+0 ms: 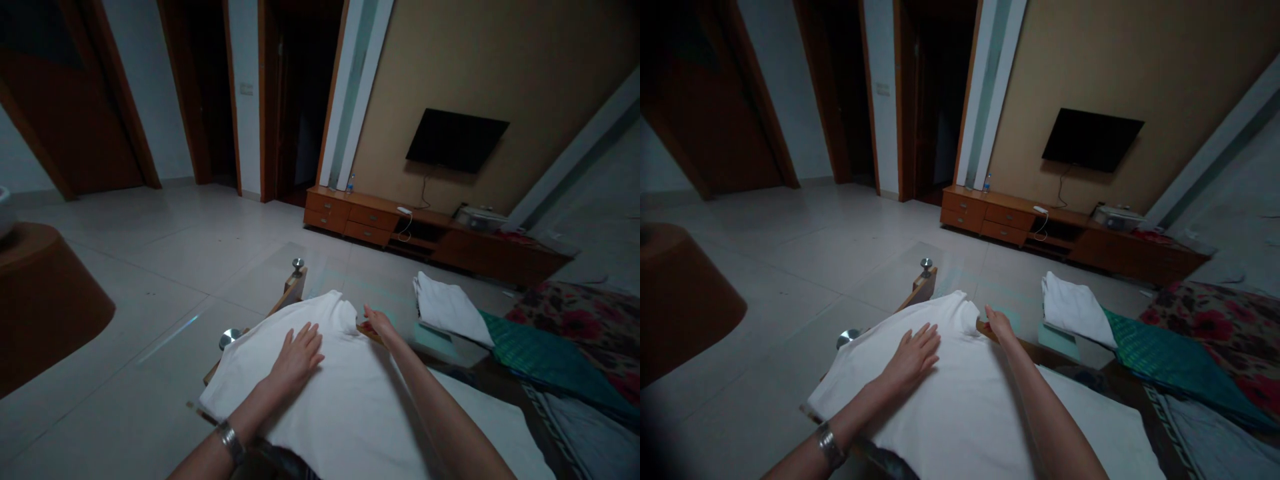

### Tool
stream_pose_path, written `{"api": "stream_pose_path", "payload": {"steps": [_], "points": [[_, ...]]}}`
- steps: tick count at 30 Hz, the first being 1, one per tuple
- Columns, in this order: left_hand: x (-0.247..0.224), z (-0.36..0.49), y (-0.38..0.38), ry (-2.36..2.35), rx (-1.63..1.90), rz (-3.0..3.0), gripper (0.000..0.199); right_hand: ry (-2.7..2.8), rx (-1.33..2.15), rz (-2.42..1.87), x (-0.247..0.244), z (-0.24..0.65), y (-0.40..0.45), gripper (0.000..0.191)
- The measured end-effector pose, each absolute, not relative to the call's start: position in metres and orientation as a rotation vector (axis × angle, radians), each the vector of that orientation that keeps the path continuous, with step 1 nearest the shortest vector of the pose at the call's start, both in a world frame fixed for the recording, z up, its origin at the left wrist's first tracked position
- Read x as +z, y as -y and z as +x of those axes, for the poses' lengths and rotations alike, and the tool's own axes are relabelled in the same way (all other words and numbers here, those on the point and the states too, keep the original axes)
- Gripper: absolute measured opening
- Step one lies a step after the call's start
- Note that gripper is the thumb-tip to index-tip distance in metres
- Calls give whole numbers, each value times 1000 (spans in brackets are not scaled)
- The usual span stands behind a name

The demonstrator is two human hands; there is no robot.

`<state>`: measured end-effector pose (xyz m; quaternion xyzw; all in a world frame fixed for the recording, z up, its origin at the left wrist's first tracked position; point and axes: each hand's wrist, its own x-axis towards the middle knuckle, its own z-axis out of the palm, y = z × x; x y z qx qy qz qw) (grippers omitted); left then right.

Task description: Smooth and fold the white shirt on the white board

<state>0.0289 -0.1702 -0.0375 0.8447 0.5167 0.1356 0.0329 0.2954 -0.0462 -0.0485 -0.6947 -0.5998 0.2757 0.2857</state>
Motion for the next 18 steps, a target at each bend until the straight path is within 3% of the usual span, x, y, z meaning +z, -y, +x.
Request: {"api": "stream_pose_path", "payload": {"steps": [4, 14, 18], "points": [[-54, 39, 168, -1448, 398, 2689, 53, 1628, 715, -1804, -56, 267, 44, 35], [-56, 11, 163, -1488, 318, 2723, 57, 1547, 558, -1644, -67, 267, 59, 51], [-53, 12, 165, -1490, 334, 2725, 55, 1700, 268, -1544, -64, 296, 115, 46]]}}
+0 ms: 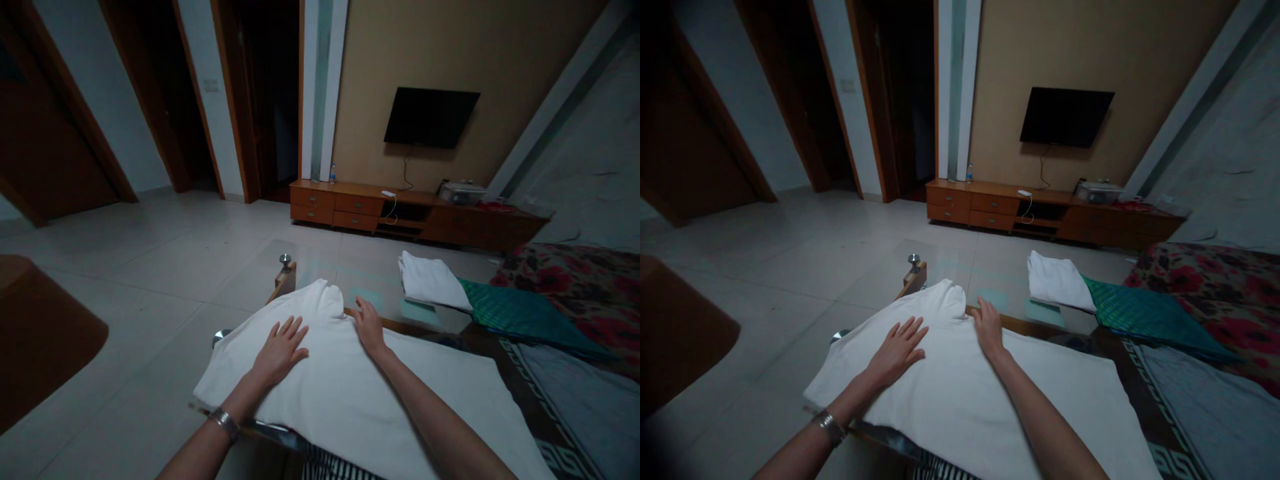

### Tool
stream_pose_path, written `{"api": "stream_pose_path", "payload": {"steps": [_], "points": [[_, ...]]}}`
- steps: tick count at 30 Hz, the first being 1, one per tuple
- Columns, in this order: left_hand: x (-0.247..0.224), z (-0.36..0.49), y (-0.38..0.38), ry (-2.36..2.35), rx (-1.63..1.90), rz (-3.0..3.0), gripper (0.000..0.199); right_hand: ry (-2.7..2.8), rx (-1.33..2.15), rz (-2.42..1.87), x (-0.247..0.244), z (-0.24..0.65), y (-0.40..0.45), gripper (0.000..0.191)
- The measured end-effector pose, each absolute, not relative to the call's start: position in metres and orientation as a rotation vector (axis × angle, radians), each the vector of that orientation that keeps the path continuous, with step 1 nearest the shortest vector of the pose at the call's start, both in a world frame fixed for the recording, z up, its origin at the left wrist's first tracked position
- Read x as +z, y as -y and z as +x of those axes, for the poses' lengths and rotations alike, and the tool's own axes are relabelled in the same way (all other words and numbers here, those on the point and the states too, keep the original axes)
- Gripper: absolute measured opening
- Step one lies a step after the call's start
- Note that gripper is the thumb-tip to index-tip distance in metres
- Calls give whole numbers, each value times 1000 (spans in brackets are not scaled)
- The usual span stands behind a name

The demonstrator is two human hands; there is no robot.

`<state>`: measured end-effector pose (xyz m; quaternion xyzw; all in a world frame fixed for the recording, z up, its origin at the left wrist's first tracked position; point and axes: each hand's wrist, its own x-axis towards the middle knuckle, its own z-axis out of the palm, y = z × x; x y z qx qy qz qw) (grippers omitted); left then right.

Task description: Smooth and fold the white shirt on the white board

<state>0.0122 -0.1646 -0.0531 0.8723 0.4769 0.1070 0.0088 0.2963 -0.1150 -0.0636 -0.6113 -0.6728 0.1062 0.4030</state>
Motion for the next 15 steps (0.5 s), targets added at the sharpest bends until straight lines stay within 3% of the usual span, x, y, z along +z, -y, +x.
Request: {"api": "stream_pose_path", "payload": {"steps": [6, 15], "points": [[-50, 17, 166, -1401, 331, 2772, 49, 2079, -26, -1607, -79, 367, 231, 37], [-44, -4, 167, -1460, 241, 2801, 50, 1750, -122, -2097, -88, 552, 315, 39]]}}
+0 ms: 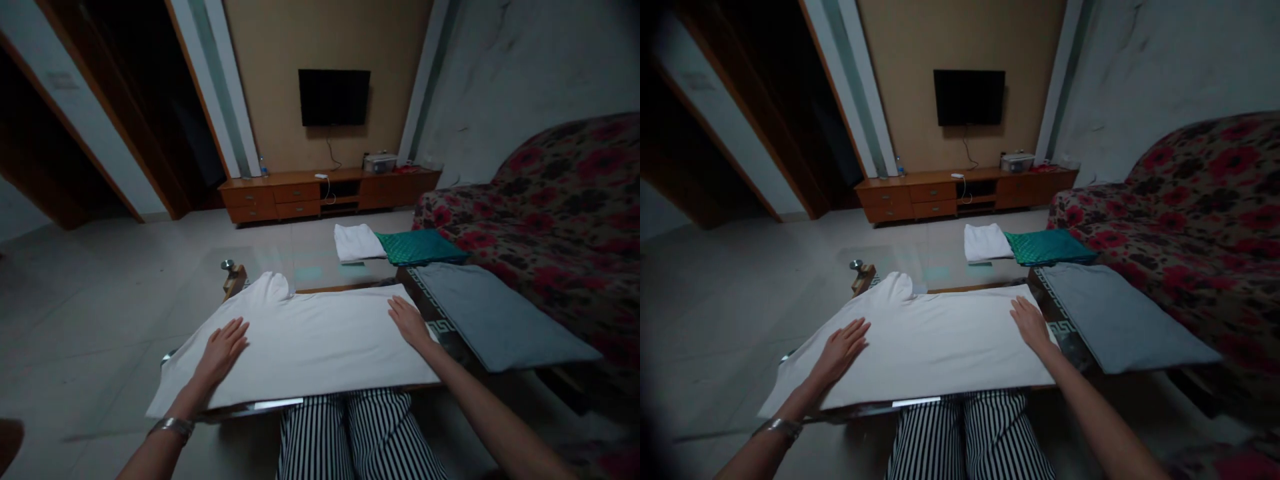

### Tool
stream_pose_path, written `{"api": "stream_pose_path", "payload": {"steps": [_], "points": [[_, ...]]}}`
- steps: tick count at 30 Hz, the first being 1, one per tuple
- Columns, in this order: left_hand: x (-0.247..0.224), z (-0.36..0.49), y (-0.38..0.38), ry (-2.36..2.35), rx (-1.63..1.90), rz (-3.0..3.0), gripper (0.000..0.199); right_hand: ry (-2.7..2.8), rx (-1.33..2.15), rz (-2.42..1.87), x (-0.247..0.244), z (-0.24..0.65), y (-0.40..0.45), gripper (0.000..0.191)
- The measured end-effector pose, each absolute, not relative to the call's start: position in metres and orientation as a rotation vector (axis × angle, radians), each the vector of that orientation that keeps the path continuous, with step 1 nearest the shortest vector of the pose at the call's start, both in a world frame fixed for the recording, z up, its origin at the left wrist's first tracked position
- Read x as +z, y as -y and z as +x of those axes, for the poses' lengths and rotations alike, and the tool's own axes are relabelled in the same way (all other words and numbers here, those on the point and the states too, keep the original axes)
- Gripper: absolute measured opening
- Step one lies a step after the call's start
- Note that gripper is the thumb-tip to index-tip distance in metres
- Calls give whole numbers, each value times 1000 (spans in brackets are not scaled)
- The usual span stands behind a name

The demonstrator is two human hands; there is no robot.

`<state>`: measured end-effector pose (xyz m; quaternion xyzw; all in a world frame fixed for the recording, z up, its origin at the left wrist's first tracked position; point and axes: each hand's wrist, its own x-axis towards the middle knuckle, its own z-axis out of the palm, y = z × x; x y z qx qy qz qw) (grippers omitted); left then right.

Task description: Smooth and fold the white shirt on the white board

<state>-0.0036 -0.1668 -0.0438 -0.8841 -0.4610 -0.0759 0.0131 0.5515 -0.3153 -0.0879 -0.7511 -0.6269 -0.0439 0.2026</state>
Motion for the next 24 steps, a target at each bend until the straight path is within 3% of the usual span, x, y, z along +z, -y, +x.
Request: {"api": "stream_pose_path", "payload": {"steps": [6, 12, 20, 24], "points": [[-31, -1, 189, 1587, -175, -2533, 50, 1658, -126, -2169, -62, 531, 346, 39], [-38, 60, 232, 1343, -112, -2643, 49, 1805, -84, -1975, -73, 455, 384, 42], [-50, 51, 265, 1408, -45, -2661, 54, 1763, -85, -2097, -88, 559, 442, 42], [-47, 55, 247, 1437, -168, -2684, 49, 1683, -164, -2172, -83, 567, 419, 39]]}}
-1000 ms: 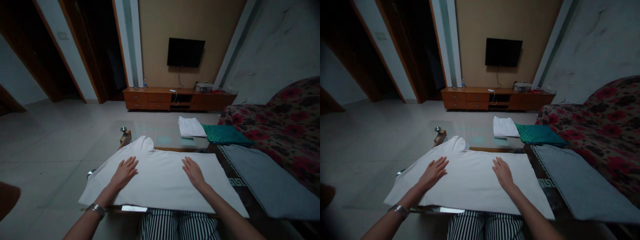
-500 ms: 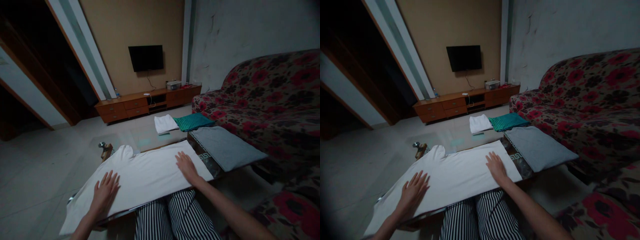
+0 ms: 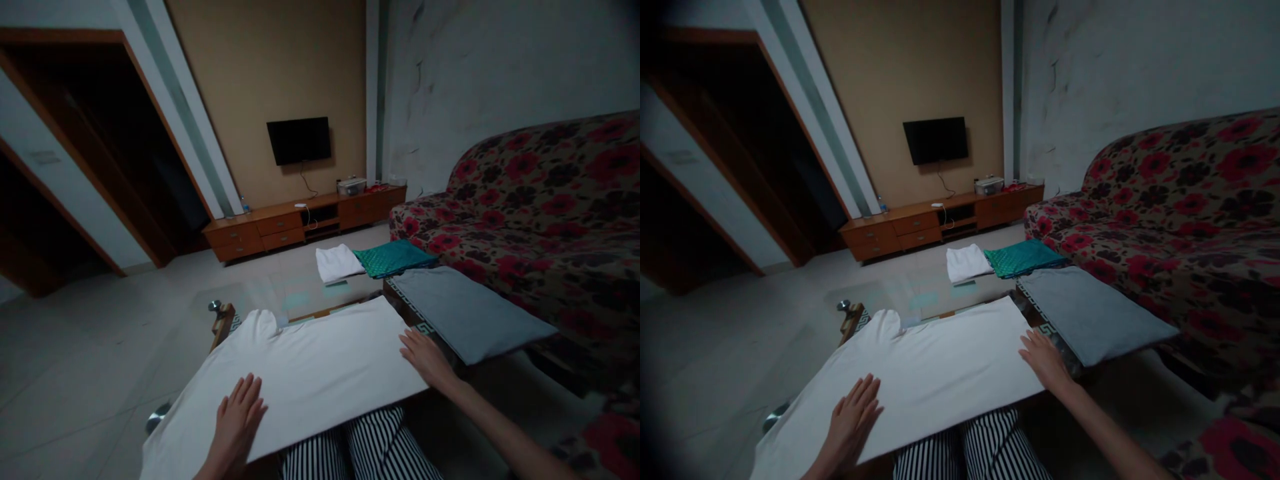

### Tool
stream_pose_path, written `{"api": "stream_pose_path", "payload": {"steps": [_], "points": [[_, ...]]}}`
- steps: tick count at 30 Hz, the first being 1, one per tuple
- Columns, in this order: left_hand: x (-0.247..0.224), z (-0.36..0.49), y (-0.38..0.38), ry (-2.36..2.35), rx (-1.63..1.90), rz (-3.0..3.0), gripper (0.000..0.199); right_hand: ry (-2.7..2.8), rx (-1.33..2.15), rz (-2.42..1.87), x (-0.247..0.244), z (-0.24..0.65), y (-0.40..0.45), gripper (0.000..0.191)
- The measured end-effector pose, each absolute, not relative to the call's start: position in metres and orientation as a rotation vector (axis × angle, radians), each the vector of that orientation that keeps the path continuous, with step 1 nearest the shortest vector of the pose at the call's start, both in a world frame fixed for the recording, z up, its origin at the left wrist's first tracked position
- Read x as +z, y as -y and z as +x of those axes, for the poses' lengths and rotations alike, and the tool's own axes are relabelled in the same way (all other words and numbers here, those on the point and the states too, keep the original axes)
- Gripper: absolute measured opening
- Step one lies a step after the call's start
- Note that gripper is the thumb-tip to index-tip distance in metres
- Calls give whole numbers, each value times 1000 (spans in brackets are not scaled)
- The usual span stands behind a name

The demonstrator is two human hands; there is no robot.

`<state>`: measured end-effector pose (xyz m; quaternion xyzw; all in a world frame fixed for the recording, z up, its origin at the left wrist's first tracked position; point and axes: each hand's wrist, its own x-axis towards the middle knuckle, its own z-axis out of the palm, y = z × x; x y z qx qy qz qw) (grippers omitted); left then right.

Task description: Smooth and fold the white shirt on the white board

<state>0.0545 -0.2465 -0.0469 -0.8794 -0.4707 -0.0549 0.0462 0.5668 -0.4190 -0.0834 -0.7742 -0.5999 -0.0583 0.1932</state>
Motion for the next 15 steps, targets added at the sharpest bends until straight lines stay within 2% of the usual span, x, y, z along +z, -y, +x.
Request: {"api": "stream_pose_path", "payload": {"steps": [4, 9, 12, 15], "points": [[-31, 74, 216, 1429, -304, -2660, 46, 1782, -178, -2008, -57, 504, 343, 42], [-25, 83, 204, 1467, -173, -2739, 50, 2007, -36, -1728, -58, 416, 267, 43], [-30, 77, 208, 1508, -132, -2768, 54, 2020, 22, -1672, -86, 425, 256, 41], [-33, 73, 210, 1560, -145, -2788, 53, 1795, -2, -1856, -101, 473, 247, 43]]}}
